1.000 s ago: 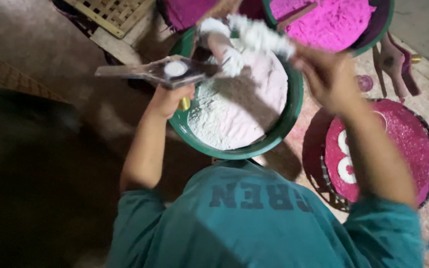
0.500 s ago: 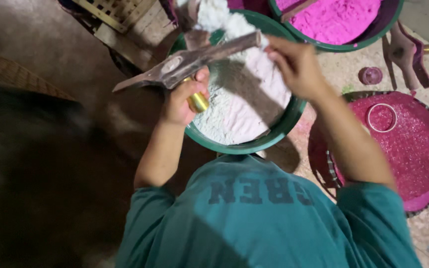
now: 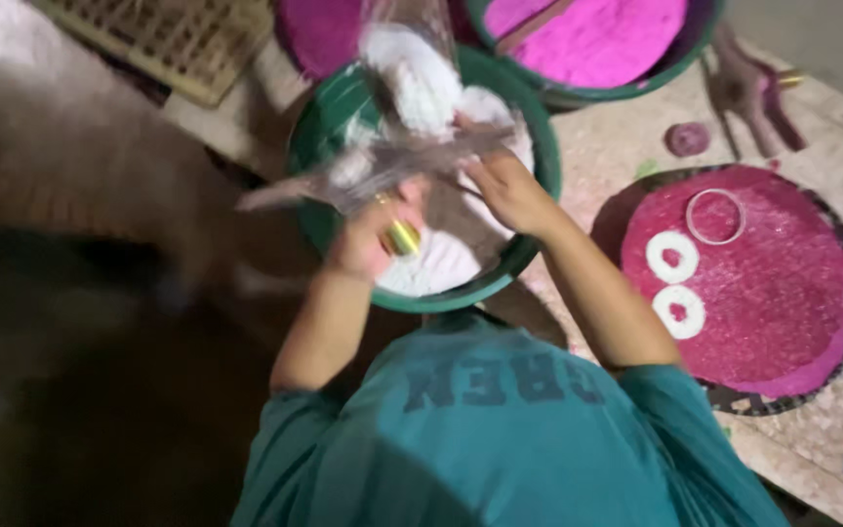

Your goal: The person scoops pink and white dough into a handheld press, compresses it, and releases ring-shaped pieces onto a tray. The process is repeated continuously to form multiple identical dough rings.

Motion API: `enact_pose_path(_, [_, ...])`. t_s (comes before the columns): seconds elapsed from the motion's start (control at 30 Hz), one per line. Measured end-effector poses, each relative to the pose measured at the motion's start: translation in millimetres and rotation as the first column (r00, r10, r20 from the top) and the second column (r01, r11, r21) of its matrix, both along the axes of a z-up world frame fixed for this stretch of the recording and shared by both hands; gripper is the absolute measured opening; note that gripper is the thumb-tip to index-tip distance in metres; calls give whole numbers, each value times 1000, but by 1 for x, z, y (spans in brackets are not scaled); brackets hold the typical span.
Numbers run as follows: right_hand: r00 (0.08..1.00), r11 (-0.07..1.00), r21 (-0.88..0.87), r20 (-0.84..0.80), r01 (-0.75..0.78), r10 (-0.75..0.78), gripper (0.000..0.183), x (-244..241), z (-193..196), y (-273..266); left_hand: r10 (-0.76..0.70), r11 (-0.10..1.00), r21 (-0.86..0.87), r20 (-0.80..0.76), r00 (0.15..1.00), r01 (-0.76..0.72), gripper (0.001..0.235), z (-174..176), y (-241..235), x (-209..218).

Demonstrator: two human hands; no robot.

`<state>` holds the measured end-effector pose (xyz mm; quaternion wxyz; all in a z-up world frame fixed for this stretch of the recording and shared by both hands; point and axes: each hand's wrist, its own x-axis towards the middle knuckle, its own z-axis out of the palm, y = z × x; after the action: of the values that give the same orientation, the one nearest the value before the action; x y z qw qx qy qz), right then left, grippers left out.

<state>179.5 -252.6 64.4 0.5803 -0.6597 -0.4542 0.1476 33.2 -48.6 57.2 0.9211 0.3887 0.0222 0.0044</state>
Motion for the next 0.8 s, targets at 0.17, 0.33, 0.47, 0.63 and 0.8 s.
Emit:
enact_pose_path(0.17, [883,755,626,-448,195,143,79,-33,55,-81,-554,818,-115,107,826,563,38,12,-109,-1])
enact_pose_path(0.33, [962,814,532,-252,232,-109,74,-56,119,-198,-504,602,787,247,828,132,54,52,-183,30])
enact_pose_path(0.47, [838,915,307,398,262,-373,61,-95,135,-273,-578,120,970,-103,809,210,40,65,-223,44])
enact_pose_path(0.63, [610,956,217,736,196,-292,70,-131,117,-335,-748,-85,969,-217,627,233,39,50,-298,26])
enact_pose_path(0.8, [753,888,124,486,443,-444,67,-155,91,-366,-769,-214,966,-257,585,142,38,55,-371,25])
